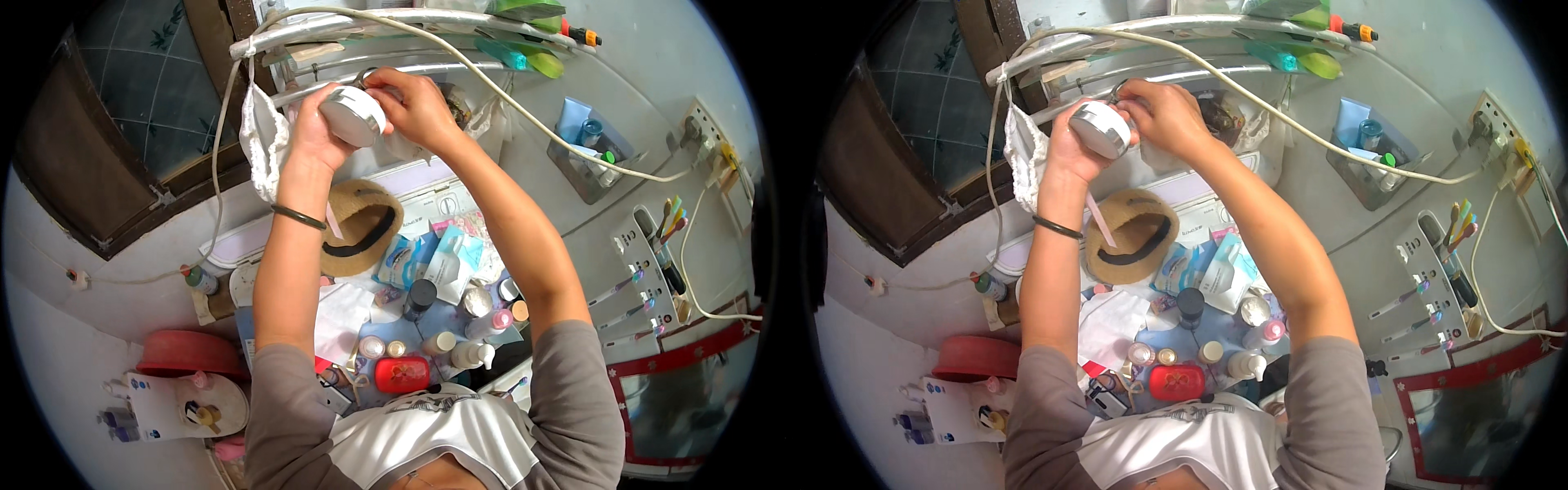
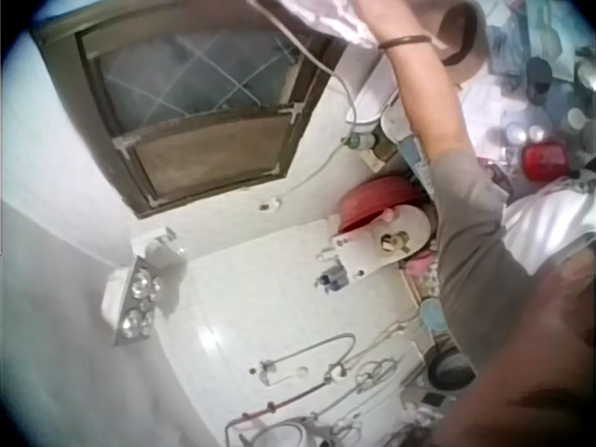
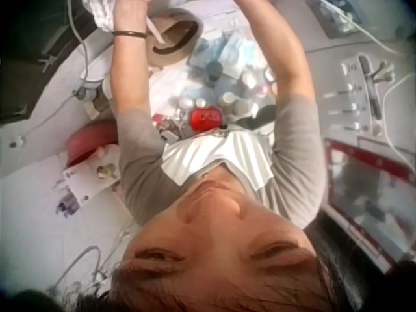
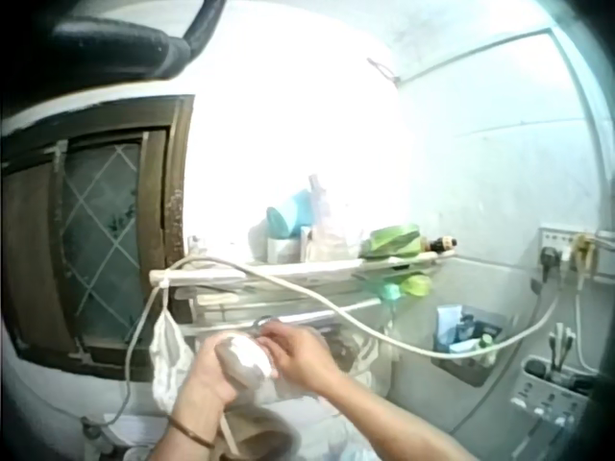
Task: The person manipulates the external water intake hose and shelf mounting above the washing machine using a cloth and small tools.
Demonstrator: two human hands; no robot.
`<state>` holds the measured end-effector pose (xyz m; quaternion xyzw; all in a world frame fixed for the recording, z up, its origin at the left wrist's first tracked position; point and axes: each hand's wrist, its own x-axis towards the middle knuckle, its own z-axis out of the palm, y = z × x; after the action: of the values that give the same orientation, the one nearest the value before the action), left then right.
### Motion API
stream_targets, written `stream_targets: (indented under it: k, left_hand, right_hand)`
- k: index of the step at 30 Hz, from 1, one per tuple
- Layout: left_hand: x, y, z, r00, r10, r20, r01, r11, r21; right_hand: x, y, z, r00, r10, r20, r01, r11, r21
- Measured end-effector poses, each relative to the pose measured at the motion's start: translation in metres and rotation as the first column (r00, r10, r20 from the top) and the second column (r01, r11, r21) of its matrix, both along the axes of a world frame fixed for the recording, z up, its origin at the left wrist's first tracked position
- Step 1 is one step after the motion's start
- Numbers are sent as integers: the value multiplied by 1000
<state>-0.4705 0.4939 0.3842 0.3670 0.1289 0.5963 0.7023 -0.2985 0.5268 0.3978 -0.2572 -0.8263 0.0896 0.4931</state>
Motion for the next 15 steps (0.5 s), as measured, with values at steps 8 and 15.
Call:
stream_targets:
  k: [8, 15]
  left_hand:
    - [34, -33, -17, 973, 225, 49, -201, 933, -298]
    - [32, -41, -191, 562, -2, -827, -318, 923, -218]
  right_hand:
    - [3, 30, -23, 990, 29, -138, -34, 999, -30]
    - [6, 18, -20, 979, 125, -162, -155, 969, -191]
